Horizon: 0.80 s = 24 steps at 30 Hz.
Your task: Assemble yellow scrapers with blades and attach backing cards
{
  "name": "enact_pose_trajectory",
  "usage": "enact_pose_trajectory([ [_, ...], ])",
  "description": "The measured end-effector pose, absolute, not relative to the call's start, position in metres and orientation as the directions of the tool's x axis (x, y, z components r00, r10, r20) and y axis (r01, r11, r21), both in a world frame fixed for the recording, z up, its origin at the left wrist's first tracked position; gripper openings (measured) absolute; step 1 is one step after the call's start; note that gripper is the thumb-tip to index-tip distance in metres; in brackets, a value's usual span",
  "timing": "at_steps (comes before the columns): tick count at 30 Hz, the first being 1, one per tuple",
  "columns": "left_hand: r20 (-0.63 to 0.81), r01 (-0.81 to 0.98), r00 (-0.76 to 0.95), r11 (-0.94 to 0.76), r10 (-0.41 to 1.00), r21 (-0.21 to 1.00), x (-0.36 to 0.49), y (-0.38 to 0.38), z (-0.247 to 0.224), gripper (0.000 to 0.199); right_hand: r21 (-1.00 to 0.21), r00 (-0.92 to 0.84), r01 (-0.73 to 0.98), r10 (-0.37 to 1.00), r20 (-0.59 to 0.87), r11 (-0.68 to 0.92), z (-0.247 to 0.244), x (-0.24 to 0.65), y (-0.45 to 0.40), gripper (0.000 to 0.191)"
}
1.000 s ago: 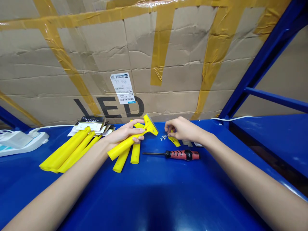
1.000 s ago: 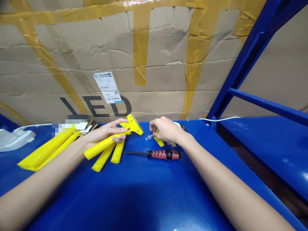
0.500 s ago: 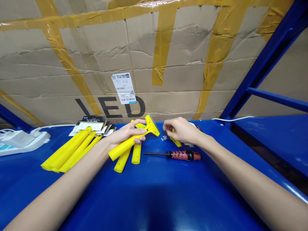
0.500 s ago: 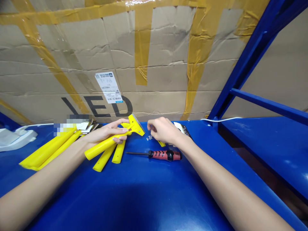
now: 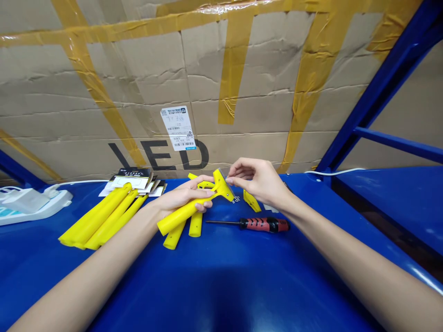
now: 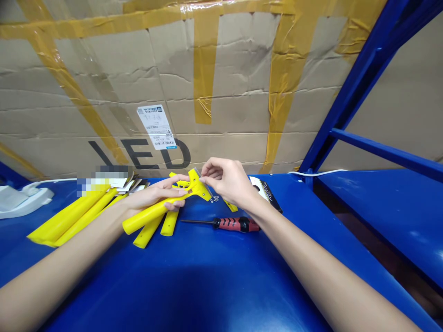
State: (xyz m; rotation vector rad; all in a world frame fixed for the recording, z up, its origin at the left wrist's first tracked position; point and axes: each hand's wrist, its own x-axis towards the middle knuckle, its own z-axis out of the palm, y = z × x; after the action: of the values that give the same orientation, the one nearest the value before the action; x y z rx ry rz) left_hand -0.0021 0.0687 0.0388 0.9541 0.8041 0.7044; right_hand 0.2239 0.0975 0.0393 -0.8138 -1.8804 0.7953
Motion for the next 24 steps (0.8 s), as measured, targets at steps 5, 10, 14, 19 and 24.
enact_pose_trajectory([
  [5,-0.280,-0.152,0.542,0.420,0.792,0.895,-0.0013,0.0674,0.0394,0.040,-0.870,-0.419,0.103,0.814,0.402,0.483,0.0374,0.2206,0.0947,0.009],
  [10,-0.284,-0.149,0.566,0.434,0.774,0.888,-0.0015,0.0648,0.0407,0.042,-0.848,-0.411,0.081,0.793,0.450,0.524,0.0353,0.2184,0.0936,0.011],
  [14,-0.272,-0.164,0.591,0.443,0.759,0.881,-0.0013,0.0640,0.0414,0.040,-0.810,-0.406,0.079,0.761,0.507,0.581,0.0322,0.2174,0.0956,0.012],
  [19,-0.266,-0.179,0.614,0.460,0.743,0.870,0.0007,0.0631,0.0425,0.038,-0.849,-0.416,-0.014,0.769,0.484,0.527,0.0304,0.2182,0.0968,0.018],
  [24,-0.266,-0.195,0.619,0.472,0.739,0.860,0.0023,0.0620,0.0430,0.038,-0.823,-0.431,0.059,0.758,0.490,0.566,0.0345,0.2206,0.0945,0.016],
])
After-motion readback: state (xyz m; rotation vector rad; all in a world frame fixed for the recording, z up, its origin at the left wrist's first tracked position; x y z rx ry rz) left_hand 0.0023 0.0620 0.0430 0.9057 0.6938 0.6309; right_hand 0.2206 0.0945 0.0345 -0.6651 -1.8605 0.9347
